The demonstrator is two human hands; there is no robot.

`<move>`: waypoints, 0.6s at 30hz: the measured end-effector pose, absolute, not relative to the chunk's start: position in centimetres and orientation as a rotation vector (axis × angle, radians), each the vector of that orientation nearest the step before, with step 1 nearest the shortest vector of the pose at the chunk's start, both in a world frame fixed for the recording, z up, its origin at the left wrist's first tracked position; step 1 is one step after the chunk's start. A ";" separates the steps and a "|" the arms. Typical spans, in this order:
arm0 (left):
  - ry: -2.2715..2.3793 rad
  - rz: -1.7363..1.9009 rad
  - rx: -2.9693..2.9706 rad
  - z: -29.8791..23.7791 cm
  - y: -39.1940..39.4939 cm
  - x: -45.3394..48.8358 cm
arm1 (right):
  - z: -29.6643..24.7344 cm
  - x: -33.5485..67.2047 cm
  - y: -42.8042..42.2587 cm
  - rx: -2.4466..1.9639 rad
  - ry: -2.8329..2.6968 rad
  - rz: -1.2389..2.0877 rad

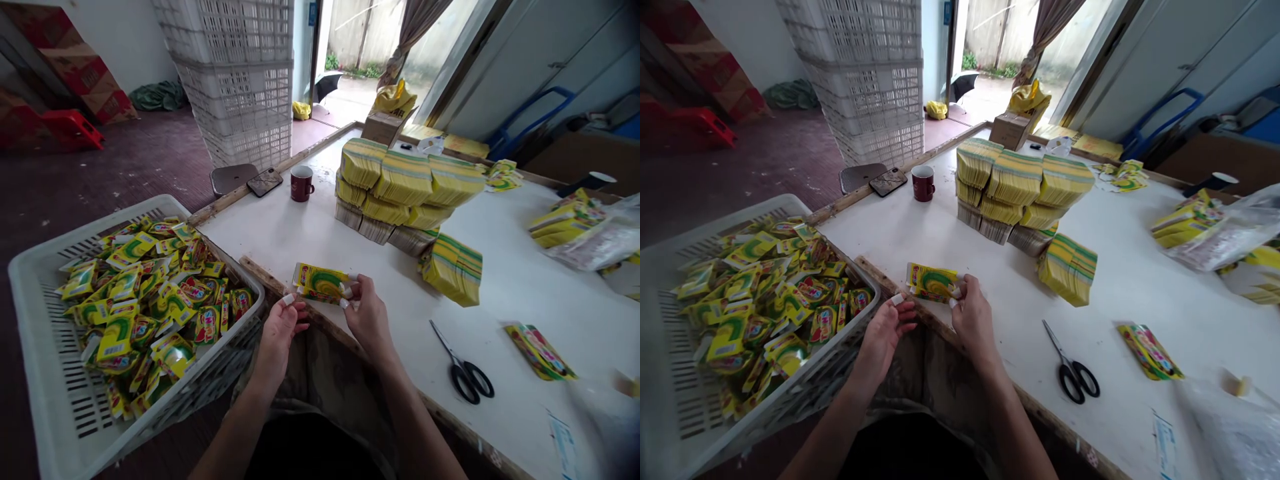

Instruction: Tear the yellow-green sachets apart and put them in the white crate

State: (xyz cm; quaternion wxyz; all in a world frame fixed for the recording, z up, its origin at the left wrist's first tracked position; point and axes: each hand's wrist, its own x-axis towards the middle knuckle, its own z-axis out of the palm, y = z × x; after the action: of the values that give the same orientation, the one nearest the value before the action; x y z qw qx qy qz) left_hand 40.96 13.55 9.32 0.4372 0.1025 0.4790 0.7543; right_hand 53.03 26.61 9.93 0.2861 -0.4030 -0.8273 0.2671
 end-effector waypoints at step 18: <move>0.874 1.733 0.291 10.0 15.8 42.9 | 10.4 54.7 24.7 -0.888 -1.529 1.594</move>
State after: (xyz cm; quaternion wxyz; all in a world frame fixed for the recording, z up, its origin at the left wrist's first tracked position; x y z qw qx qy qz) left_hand 42.89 15.83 10.02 0.5557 0.1234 0.3703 0.7341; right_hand 54.65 24.72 10.39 0.3715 -0.3464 -0.5963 0.6216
